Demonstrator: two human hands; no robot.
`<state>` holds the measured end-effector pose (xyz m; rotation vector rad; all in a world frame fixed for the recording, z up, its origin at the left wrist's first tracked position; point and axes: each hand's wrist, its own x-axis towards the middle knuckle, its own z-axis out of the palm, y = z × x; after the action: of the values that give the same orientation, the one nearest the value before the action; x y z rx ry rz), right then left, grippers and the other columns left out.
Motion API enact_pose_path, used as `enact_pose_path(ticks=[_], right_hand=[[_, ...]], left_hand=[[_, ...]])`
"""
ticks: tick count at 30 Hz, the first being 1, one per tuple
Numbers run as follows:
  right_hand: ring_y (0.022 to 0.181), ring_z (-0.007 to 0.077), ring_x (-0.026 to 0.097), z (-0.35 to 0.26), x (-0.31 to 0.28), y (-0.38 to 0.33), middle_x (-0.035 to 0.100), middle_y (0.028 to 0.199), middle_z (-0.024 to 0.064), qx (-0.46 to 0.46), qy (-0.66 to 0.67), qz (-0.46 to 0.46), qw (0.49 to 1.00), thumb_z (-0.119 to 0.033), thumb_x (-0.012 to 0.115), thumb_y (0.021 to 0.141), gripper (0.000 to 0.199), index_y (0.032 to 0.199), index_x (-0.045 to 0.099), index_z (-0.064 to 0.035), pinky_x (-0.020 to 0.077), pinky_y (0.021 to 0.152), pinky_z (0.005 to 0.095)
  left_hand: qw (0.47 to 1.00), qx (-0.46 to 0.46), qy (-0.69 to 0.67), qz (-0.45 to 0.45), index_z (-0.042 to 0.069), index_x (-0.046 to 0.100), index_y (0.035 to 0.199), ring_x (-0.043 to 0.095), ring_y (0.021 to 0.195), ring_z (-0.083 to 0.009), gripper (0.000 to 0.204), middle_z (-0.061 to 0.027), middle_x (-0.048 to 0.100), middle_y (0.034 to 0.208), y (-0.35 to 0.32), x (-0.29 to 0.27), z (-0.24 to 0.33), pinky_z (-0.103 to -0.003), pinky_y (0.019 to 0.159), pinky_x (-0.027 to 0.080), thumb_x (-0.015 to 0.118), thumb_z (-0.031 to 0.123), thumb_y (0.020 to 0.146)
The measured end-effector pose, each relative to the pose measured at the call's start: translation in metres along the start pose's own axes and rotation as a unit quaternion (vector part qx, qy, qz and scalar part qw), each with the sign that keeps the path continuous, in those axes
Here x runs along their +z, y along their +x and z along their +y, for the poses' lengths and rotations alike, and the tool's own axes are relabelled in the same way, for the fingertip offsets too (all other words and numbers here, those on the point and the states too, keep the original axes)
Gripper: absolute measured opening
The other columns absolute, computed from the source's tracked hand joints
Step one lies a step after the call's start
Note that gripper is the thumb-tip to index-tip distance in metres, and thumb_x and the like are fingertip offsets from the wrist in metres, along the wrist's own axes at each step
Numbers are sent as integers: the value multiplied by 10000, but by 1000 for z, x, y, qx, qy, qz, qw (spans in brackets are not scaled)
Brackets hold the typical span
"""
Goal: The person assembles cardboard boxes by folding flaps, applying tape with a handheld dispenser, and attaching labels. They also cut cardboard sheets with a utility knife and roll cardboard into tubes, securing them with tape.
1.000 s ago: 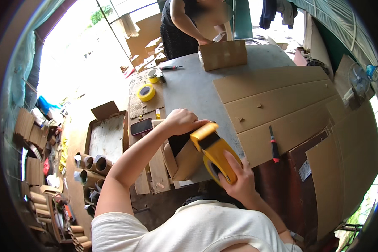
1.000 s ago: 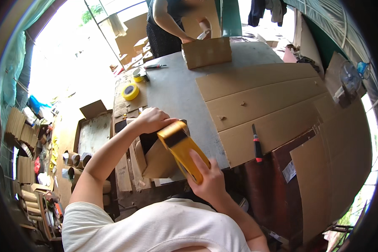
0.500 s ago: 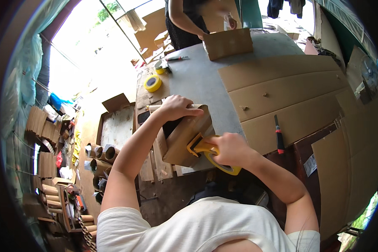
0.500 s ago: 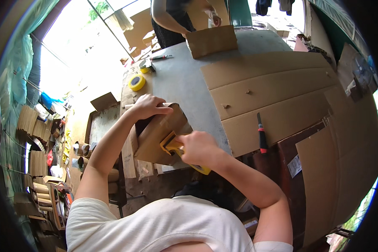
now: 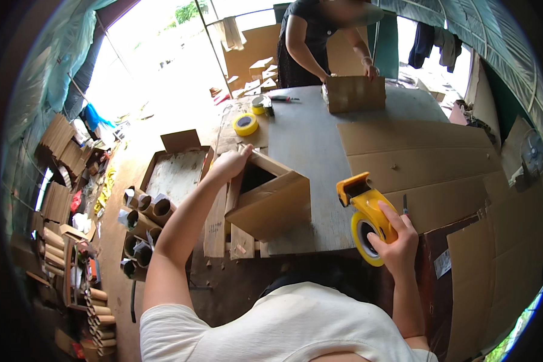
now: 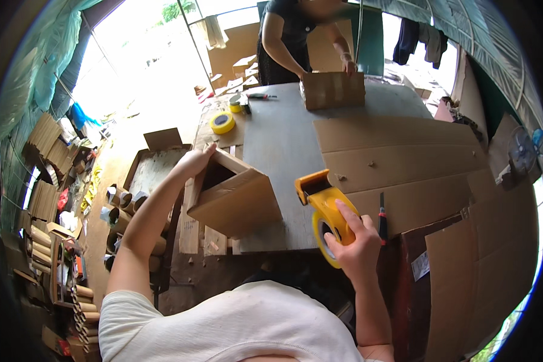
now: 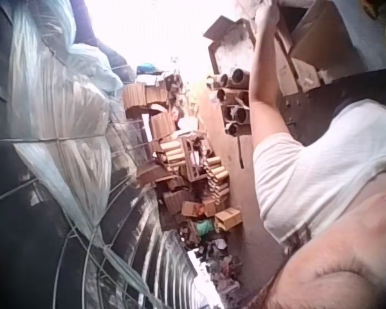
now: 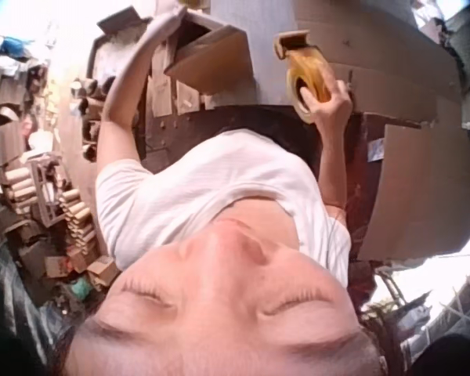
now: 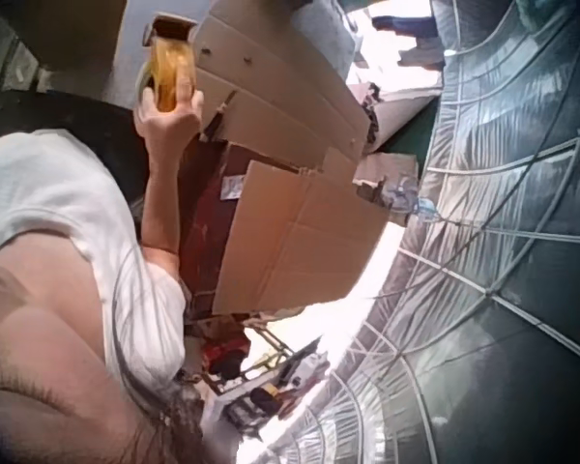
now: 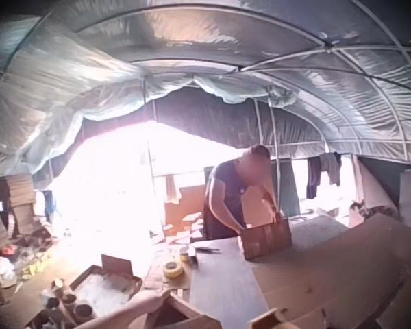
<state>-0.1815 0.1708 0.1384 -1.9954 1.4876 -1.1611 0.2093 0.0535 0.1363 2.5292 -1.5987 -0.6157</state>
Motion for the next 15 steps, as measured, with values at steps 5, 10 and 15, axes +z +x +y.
enact_pose_path(ticks=[5,10,15], right_hand=[[727,198,540,-45,33,-7,524,819,92,-72,126,104,984,-85,712,628,591,1195,543,-87,459,662,285],[695,206,526,-88,86,-7,539,834,100,-123,75,139,980,-143,719,638,563,1167,551,-50,458,620,282],[690,212,527,-113,113,-7,559,856,104,-106,47,167,979,-127,719,632,548,1149,558,-42,468,598,290]], left_hand=[[902,256,-345,41,-14,622,953,642,737,-211,505,-150,639,871,-48,-21,42,-286,600,517,544,471,833],[720,212,-569,-336,-80,556,957,654,736,-227,487,-173,629,829,-75,-32,61,-359,640,563,561,394,849],[720,175,-549,-387,-108,572,952,657,680,-227,330,-164,639,829,-41,-48,55,-337,585,570,591,204,844]])
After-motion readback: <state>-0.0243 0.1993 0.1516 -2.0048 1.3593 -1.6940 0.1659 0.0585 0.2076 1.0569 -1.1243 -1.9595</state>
